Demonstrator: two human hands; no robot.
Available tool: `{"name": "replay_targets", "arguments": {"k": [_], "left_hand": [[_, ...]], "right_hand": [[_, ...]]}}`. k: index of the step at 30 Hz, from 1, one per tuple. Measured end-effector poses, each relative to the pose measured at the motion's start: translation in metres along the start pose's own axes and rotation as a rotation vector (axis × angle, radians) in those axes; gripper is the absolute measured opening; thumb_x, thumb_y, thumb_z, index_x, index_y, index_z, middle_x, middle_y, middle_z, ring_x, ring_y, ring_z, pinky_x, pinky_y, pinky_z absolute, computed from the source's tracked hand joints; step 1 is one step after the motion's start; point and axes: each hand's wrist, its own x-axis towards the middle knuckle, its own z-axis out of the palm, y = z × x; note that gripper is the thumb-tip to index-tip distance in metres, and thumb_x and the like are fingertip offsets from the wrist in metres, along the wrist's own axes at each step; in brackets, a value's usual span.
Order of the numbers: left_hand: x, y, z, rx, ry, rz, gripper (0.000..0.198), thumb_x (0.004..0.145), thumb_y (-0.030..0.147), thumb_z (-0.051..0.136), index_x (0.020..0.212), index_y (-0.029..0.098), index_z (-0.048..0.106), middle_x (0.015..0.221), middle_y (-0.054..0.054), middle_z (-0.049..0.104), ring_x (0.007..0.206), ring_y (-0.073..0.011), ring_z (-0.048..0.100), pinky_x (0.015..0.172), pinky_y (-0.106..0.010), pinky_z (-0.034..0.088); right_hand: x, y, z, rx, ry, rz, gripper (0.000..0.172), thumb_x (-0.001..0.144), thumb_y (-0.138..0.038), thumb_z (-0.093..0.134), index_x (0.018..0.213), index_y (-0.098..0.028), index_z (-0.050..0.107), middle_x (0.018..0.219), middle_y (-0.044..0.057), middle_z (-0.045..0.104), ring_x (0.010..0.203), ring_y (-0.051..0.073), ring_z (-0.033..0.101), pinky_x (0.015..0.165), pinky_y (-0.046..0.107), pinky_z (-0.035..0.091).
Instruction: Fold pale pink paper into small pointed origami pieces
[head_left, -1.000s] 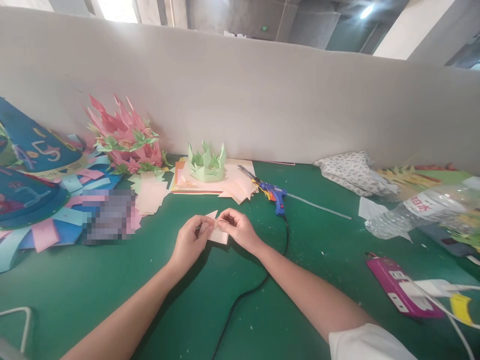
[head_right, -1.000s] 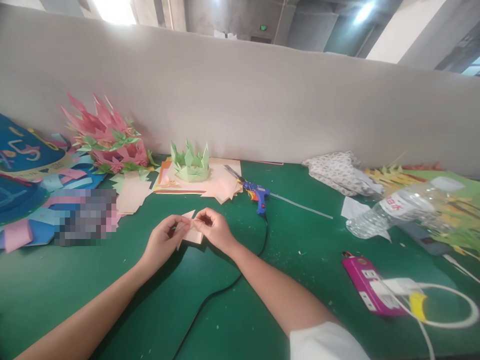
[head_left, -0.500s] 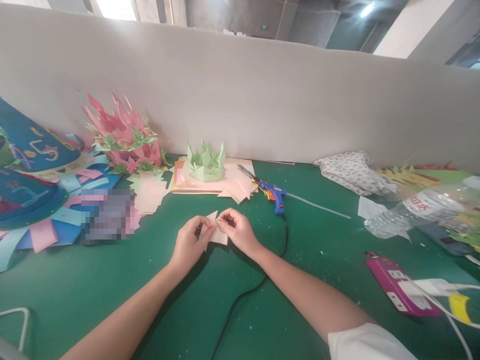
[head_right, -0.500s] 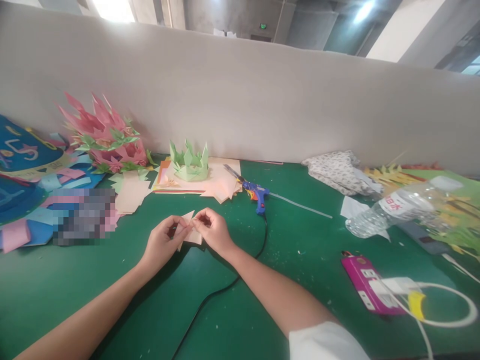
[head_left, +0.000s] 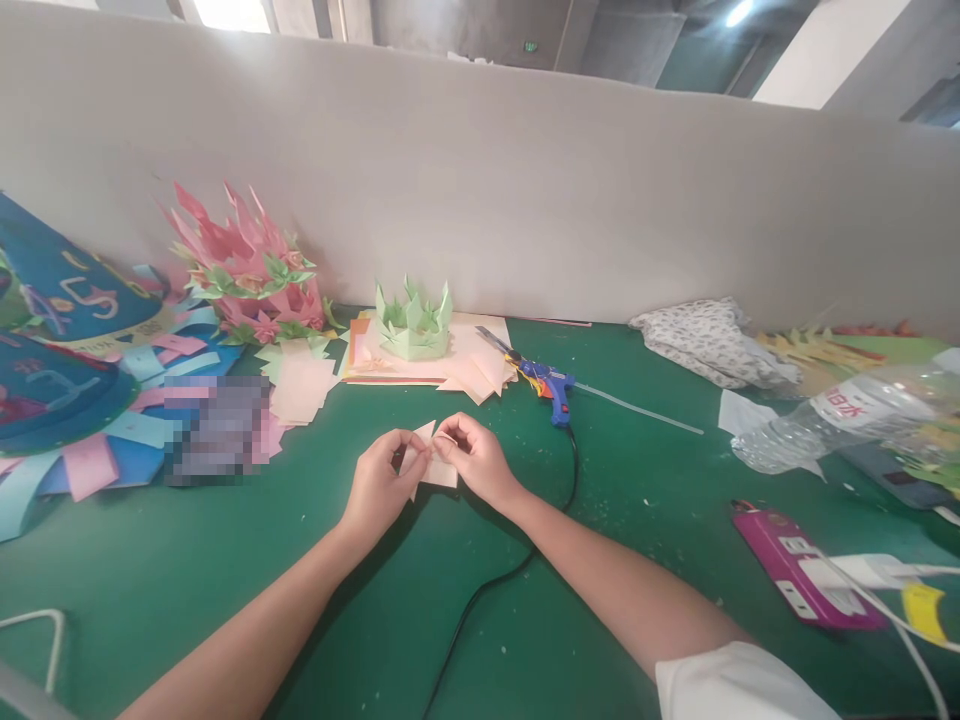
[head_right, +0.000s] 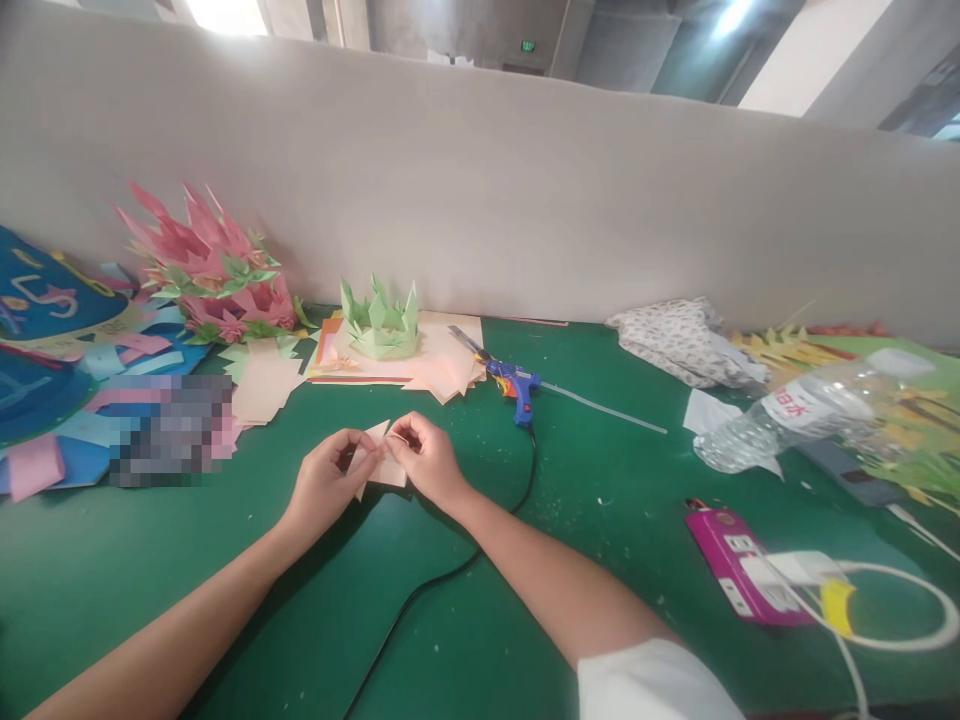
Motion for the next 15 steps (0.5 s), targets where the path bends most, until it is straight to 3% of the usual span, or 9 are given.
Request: {"name": "replay_targets", "arguments": {"k": [10,15], "left_hand": [[-0.0009,0.0002,0.0005,-0.027,-0.025,-0.03,0.012,0.076,0.032,0.052,0.073,0.02,0.052,0.067,0.003,0.054,0.054,-0.0107,0.045,0.052,-0.021,0.036],[-0.0007,-0.0023,0.0034,-0.138,-0.016,-0.055,0.027,0.075,0.032,0.055,0.095,0.022,0.041,0.059,0.008,0.046,0.047,-0.0096,0.042,0.047,-0.02,0.032]], "right_hand": [[-0.001,-0.0019,-0.0002,-0.011,-0.008,-0.004,0.012,0.079,-0.03,0.054,0.076,-0.019,0.051,0.067,-0.001,0.053,0.06,0.011,0.048,0.055,0.024,0.04],[-0.0012,-0.0029,0.0006,-0.011,-0.012,-0.013,0.009,0.078,-0.028,0.054,0.08,-0.019,0.051,0.073,0.0,0.055,0.067,0.013,0.052,0.06,0.025,0.043]]}}
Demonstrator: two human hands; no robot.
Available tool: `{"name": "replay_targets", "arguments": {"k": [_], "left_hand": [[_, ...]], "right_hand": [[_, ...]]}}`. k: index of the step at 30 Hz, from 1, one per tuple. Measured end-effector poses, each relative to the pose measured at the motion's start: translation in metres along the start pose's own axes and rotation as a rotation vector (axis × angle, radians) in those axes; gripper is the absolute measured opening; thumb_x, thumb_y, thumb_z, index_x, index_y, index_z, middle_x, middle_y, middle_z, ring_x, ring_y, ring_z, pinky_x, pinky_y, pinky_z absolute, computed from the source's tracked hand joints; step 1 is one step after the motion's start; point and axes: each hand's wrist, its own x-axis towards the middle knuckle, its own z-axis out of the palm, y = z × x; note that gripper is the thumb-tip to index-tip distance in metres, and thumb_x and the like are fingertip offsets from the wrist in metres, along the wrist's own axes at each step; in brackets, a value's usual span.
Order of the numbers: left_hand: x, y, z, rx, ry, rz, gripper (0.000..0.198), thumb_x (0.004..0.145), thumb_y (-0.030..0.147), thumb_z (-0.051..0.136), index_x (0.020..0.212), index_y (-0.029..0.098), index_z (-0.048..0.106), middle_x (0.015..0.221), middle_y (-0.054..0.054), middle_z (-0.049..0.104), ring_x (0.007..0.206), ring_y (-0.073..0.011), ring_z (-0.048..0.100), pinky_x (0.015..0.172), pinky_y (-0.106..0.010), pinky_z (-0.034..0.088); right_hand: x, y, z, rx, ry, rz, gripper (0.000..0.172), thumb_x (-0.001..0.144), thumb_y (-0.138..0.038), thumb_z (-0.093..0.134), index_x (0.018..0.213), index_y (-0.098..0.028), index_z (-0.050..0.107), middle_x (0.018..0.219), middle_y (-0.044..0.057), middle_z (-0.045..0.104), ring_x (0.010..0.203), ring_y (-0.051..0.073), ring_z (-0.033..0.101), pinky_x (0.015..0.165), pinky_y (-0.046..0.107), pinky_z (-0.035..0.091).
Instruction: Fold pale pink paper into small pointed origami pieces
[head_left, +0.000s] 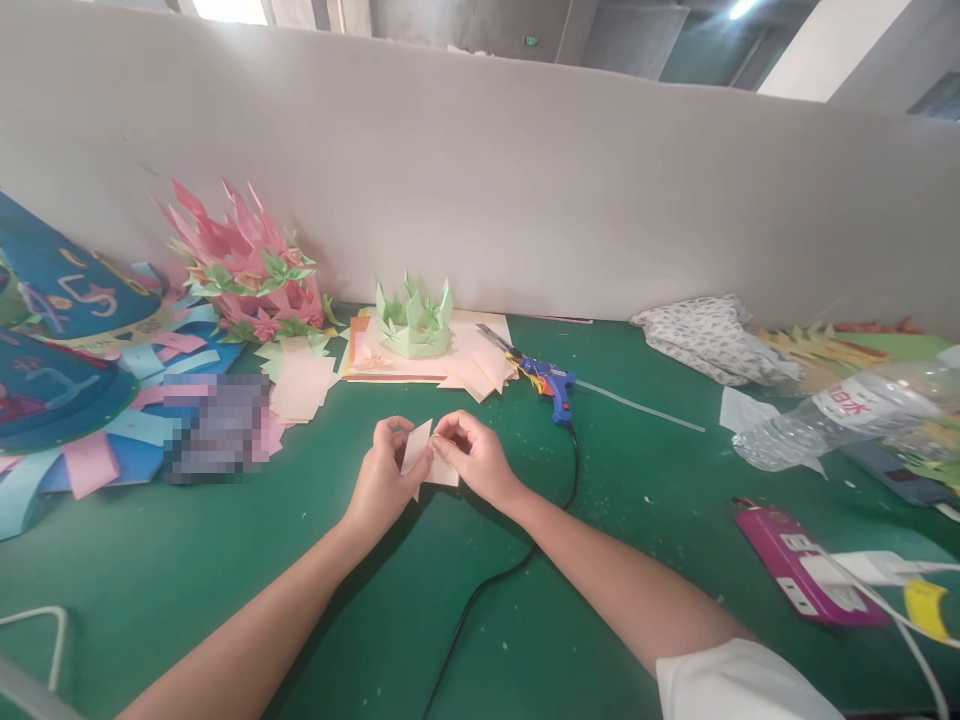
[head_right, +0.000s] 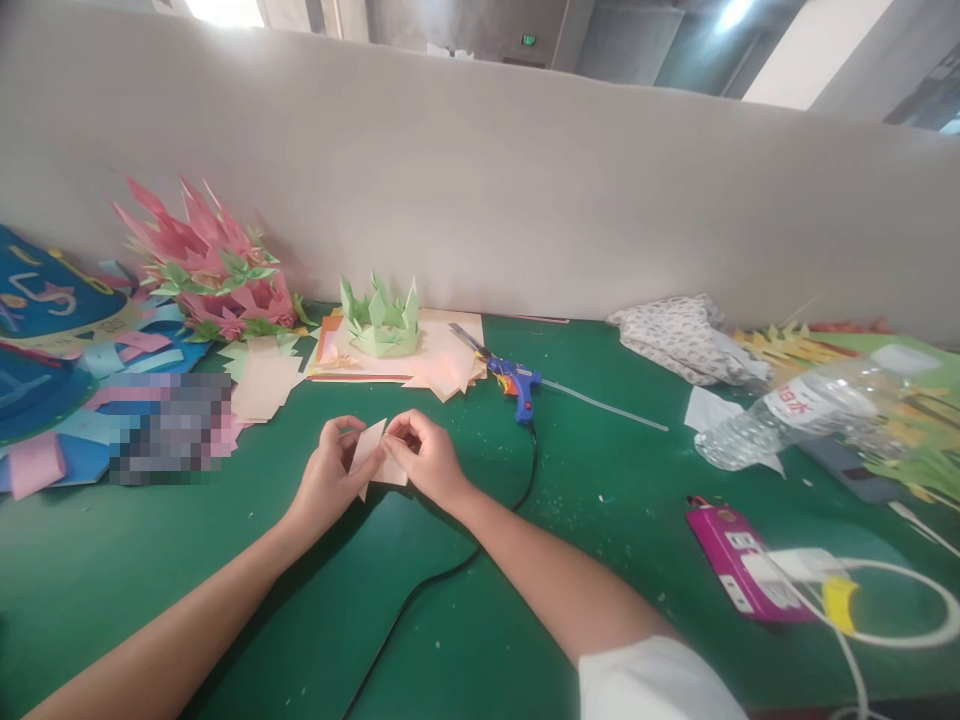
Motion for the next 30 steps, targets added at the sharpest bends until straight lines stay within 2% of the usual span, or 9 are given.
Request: {"name": "replay_targets", "arguments": {"k": [3,7,9,12,16,22,30], "left_hand": [[-0.0004,0.0009,-0.0002,0.009,-0.008,-0.006,0.034,0.076,0.032,0.055,0.102,0.022,0.035,0.052,0.011,0.038,0.043,-0.0091,0.038,0.045,-0.019,0.028],[-0.0015,0.0046,-0.0009,-0.014,-0.012,-0.015,0.036,0.075,0.032,0.055,0.103,0.022,0.034,0.056,0.01,0.046,0.045,-0.0092,0.043,0.046,-0.019,0.031],[-0.0019,0.0054,-0.0006,-0.014,-0.012,-0.011,0.035,0.075,0.031,0.055,0.102,0.022,0.034,0.054,0.011,0.044,0.044,-0.0094,0.043,0.046,-0.019,0.03],[-0.002,0.0048,0.0001,0.011,-0.015,0.012,0.033,0.075,0.031,0.053,0.101,0.022,0.036,0.052,0.011,0.04,0.042,-0.0097,0.042,0.046,-0.019,0.029],[-0.0016,0.0029,0.0004,0.003,-0.049,0.037,0.03,0.077,0.029,0.051,0.102,0.023,0.035,0.056,0.009,0.048,0.046,-0.0106,0.046,0.048,-0.02,0.031],[-0.0014,0.0002,0.0001,0.064,-0.057,0.082,0.028,0.078,0.026,0.048,0.102,0.022,0.034,0.063,0.007,0.051,0.052,-0.01,0.046,0.05,-0.02,0.031],[-0.002,-0.0004,0.0013,0.073,-0.054,0.081,0.029,0.079,0.026,0.049,0.103,0.022,0.034,0.06,0.008,0.045,0.05,-0.0101,0.043,0.049,-0.02,0.032]], "right_hand": [[-0.0007,0.0001,0.0001,-0.019,-0.026,-0.013,0.009,0.078,-0.024,0.052,0.086,-0.02,0.05,0.074,0.0,0.054,0.067,0.013,0.052,0.061,0.025,0.043],[-0.0024,-0.0003,0.0003,-0.044,-0.051,-0.047,0.018,0.077,-0.017,0.05,0.095,-0.021,0.048,0.077,0.0,0.052,0.071,0.013,0.053,0.064,0.026,0.043],[-0.003,-0.0003,0.0005,-0.041,-0.063,-0.058,0.023,0.075,-0.016,0.05,0.097,-0.021,0.046,0.078,0.0,0.052,0.072,0.013,0.054,0.065,0.026,0.044],[-0.0025,0.001,0.0011,-0.012,-0.079,-0.053,0.027,0.073,-0.015,0.05,0.098,-0.021,0.043,0.076,-0.001,0.053,0.069,0.013,0.053,0.064,0.026,0.044],[0.0001,0.0056,0.0017,0.016,-0.057,-0.04,0.033,0.069,-0.011,0.049,0.099,-0.022,0.036,0.071,-0.004,0.053,0.063,0.012,0.052,0.061,0.026,0.043],[0.0018,0.0075,0.002,0.011,-0.002,-0.016,0.031,0.071,-0.009,0.044,0.097,-0.022,0.033,0.066,-0.005,0.055,0.055,0.01,0.049,0.053,0.023,0.039],[0.0005,0.0068,0.0021,-0.037,-0.01,-0.052,0.028,0.073,-0.008,0.042,0.097,-0.022,0.035,0.067,-0.004,0.056,0.061,0.012,0.053,0.059,0.025,0.041]]}}
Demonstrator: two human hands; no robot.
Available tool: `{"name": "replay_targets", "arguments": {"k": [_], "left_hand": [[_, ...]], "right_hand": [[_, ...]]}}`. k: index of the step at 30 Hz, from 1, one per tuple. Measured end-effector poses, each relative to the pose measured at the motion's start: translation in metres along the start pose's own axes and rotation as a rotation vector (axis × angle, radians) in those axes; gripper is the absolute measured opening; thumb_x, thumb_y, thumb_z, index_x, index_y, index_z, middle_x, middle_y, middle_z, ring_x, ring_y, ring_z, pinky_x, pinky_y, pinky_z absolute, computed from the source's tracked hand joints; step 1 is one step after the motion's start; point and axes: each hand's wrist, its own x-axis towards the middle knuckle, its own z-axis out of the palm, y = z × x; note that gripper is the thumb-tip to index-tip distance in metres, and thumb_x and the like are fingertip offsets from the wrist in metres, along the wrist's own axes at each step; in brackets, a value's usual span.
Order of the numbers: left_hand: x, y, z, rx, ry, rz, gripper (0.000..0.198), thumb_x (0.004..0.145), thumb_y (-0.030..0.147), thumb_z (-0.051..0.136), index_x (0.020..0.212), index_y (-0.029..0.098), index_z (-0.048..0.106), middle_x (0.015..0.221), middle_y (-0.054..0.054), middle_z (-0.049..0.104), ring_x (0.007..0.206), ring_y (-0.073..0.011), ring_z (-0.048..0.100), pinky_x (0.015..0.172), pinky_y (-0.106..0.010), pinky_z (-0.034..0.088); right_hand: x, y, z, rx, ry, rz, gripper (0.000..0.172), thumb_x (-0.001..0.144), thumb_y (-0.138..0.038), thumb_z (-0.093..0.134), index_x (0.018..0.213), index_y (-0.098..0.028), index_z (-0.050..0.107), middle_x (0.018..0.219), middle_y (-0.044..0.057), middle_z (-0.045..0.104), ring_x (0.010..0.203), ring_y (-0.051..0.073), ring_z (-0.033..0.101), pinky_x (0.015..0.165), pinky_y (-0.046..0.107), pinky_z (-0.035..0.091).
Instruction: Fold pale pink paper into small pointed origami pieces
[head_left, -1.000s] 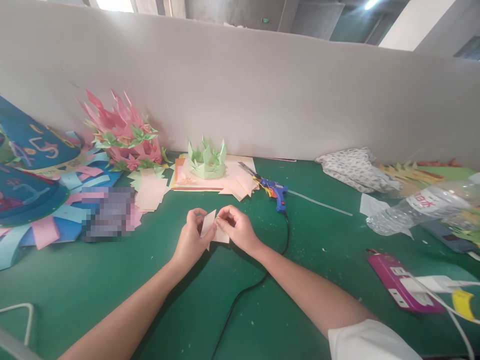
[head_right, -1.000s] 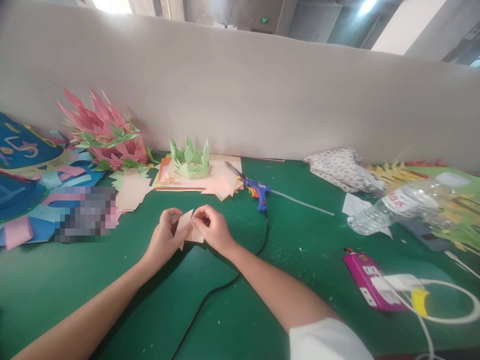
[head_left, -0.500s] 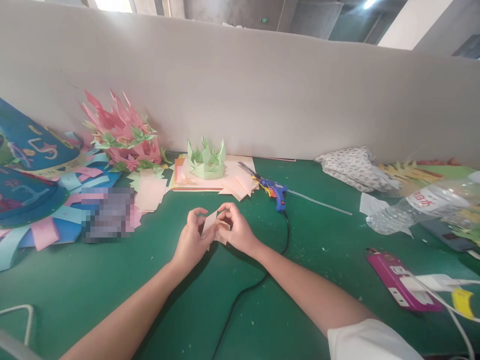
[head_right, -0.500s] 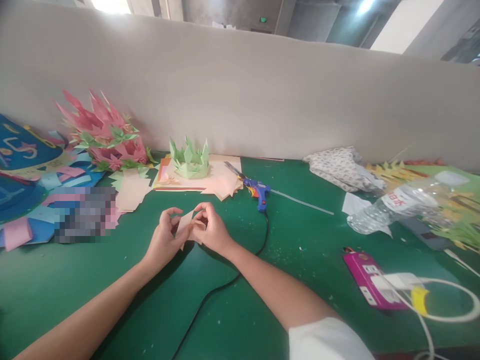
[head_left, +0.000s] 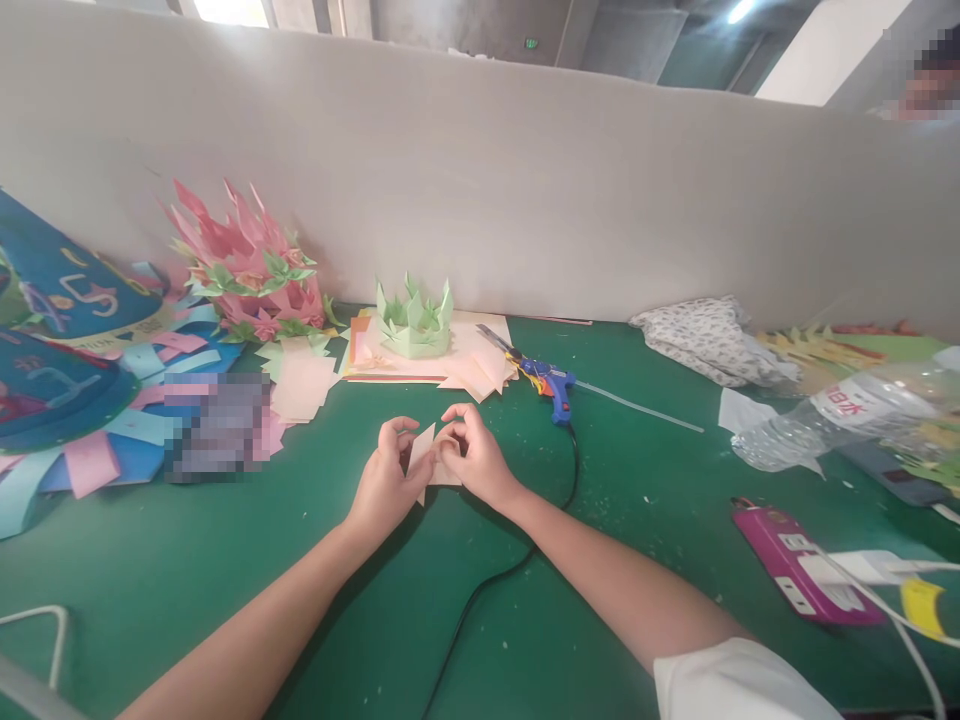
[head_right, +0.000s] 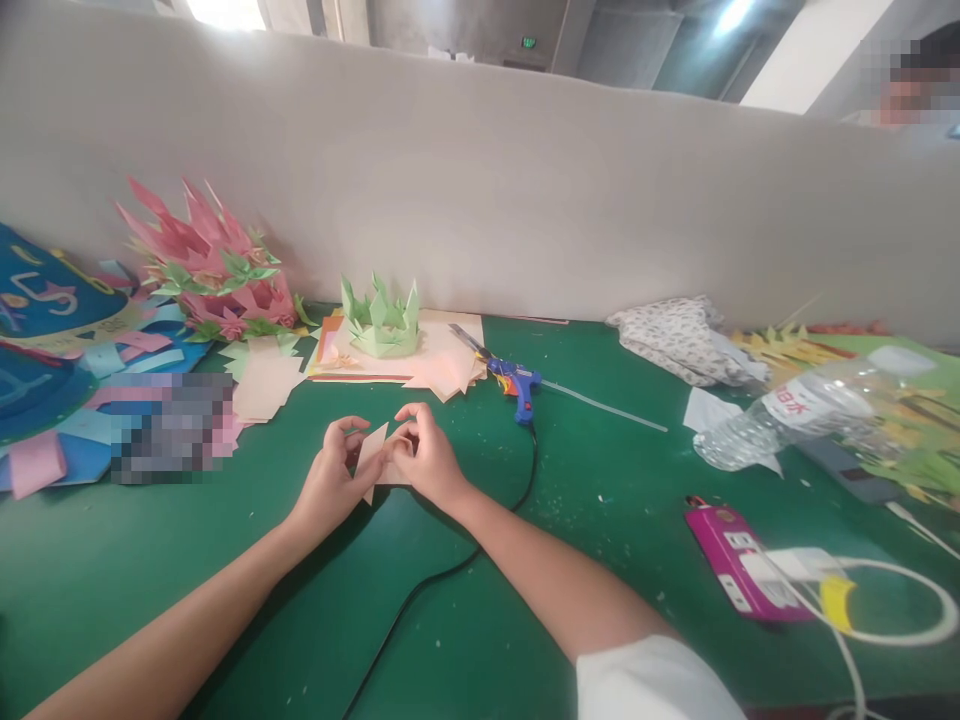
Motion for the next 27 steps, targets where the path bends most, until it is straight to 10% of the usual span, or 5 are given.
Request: {"name": "replay_targets", "arguments": {"k": [15,27], "left_hand": [[0.009,-0.01,-0.003,-0.383,0.152,-0.2,0.04,0.075,0.035,0.058,0.103,0.023,0.031,0.094,-0.003,0.056,0.046,-0.0094,0.058,0.042,-0.024,0.049],[0.012,-0.009,-0.002,-0.657,0.157,-0.303,0.029,0.074,0.039,0.061,0.09,0.017,0.049,0.085,-0.001,0.06,0.077,-0.0156,0.062,0.07,-0.033,0.055]], "right_hand": [[-0.005,-0.008,0.0,-0.168,-0.031,-0.147,0.033,0.074,-0.024,0.061,0.099,-0.024,0.04,0.104,0.004,0.053,0.086,0.015,0.055,0.065,0.027,0.048],[-0.005,-0.01,-0.005,-0.474,-0.021,-0.291,0.036,0.079,-0.015,0.054,0.113,-0.024,0.047,0.102,0.005,0.059,0.088,0.02,0.053,0.075,0.033,0.046]]}}
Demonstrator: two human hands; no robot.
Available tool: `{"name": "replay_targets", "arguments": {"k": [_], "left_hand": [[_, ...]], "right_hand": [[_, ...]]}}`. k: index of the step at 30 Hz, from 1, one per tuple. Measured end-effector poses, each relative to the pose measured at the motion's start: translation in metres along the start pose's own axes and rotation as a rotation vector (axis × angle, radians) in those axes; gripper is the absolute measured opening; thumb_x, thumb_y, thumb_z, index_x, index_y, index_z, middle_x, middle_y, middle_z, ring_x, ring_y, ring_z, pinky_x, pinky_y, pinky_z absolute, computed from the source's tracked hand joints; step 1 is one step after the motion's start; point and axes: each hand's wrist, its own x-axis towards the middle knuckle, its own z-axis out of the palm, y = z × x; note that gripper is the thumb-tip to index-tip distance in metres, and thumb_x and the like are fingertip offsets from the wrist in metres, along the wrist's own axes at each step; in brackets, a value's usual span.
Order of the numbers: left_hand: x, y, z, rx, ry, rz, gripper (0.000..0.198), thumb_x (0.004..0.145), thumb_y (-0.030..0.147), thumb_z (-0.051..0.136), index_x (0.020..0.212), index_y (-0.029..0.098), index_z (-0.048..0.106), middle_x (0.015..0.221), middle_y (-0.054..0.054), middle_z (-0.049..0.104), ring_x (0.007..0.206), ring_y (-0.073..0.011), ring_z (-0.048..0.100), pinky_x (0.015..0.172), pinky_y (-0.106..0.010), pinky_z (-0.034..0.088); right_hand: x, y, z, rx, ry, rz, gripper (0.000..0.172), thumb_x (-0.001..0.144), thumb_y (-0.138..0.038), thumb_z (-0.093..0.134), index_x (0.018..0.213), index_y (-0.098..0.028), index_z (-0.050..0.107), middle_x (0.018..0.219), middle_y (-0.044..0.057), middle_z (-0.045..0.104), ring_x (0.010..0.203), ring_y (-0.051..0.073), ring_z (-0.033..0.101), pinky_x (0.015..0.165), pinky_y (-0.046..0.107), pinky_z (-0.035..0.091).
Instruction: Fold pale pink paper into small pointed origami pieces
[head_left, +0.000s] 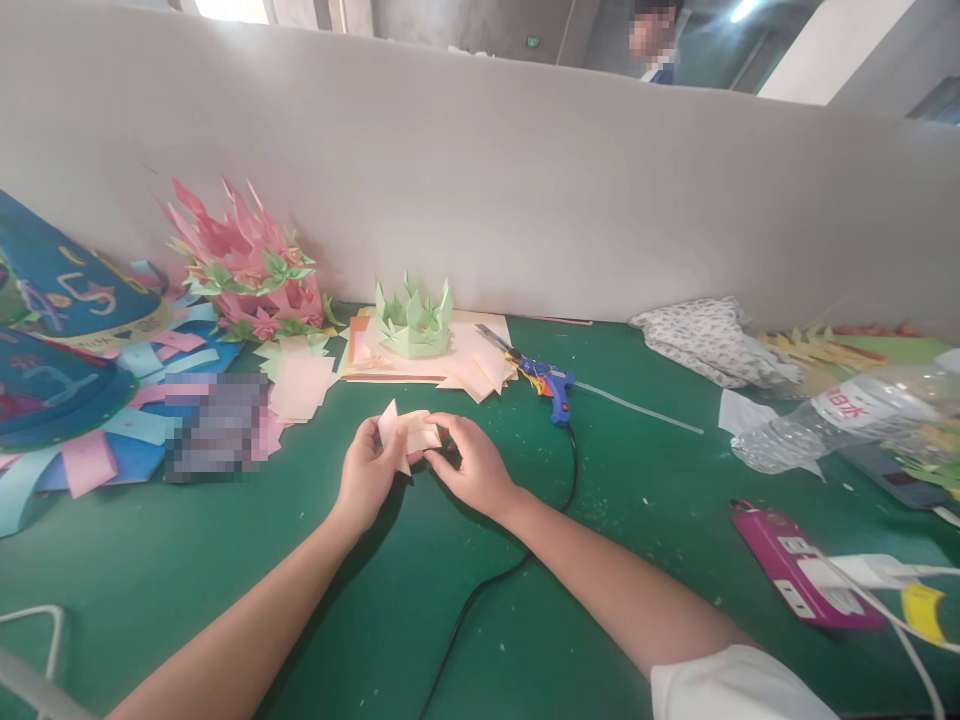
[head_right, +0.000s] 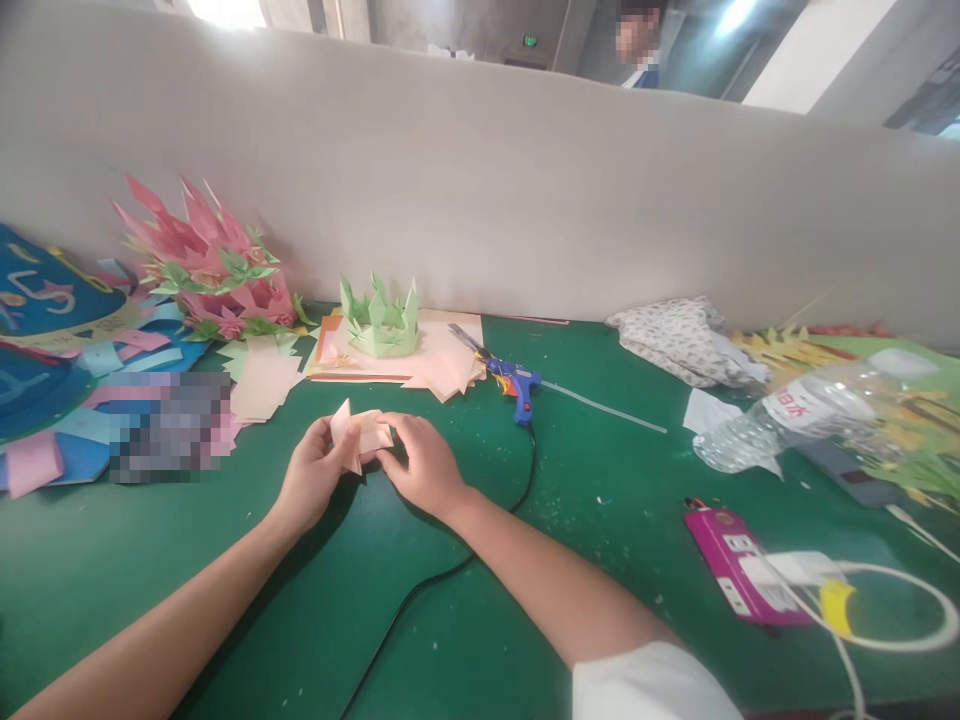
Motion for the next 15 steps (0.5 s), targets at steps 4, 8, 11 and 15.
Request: {"name": "replay_targets", "arguments": {"k": [4,8,11,15], "left_hand": [[0.0007,-0.0019,-0.0006,-0.042,-0.019,-0.016,0.028,0.074,0.038,0.062,0.087,0.019,0.047,0.082,0.0,0.062,0.074,-0.0155,0.063,0.068,-0.034,0.055],[0.0,-0.0023,0.0001,-0.022,-0.05,-0.026,0.028,0.075,0.039,0.06,0.088,0.019,0.046,0.078,-0.001,0.064,0.068,-0.0151,0.064,0.067,-0.033,0.054],[-0.0016,-0.0009,0.001,0.01,-0.07,-0.052,0.029,0.075,0.04,0.06,0.089,0.019,0.046,0.076,-0.001,0.065,0.065,-0.0163,0.065,0.064,-0.031,0.053],[-0.0028,0.0008,-0.0002,0.057,-0.058,-0.065,0.033,0.075,0.042,0.059,0.093,0.019,0.046,0.069,0.001,0.063,0.06,-0.0157,0.064,0.055,-0.026,0.05]], "right_hand": [[0.0021,-0.0006,-0.0006,-0.074,0.046,-0.018,0.033,0.078,-0.017,0.057,0.109,-0.022,0.049,0.103,0.006,0.059,0.092,0.021,0.052,0.081,0.036,0.044],[0.0028,0.0001,0.0002,-0.13,0.101,-0.04,0.018,0.078,-0.017,0.057,0.095,-0.021,0.056,0.099,0.006,0.058,0.095,0.021,0.05,0.084,0.036,0.043],[0.0021,0.0008,0.0008,-0.131,0.127,-0.061,0.011,0.078,-0.015,0.056,0.087,-0.021,0.059,0.096,0.005,0.056,0.093,0.02,0.051,0.083,0.035,0.043],[0.0009,0.0,0.0007,-0.136,0.14,-0.116,0.011,0.08,-0.016,0.055,0.082,-0.023,0.063,0.096,0.004,0.056,0.089,0.018,0.051,0.081,0.035,0.044]]}}
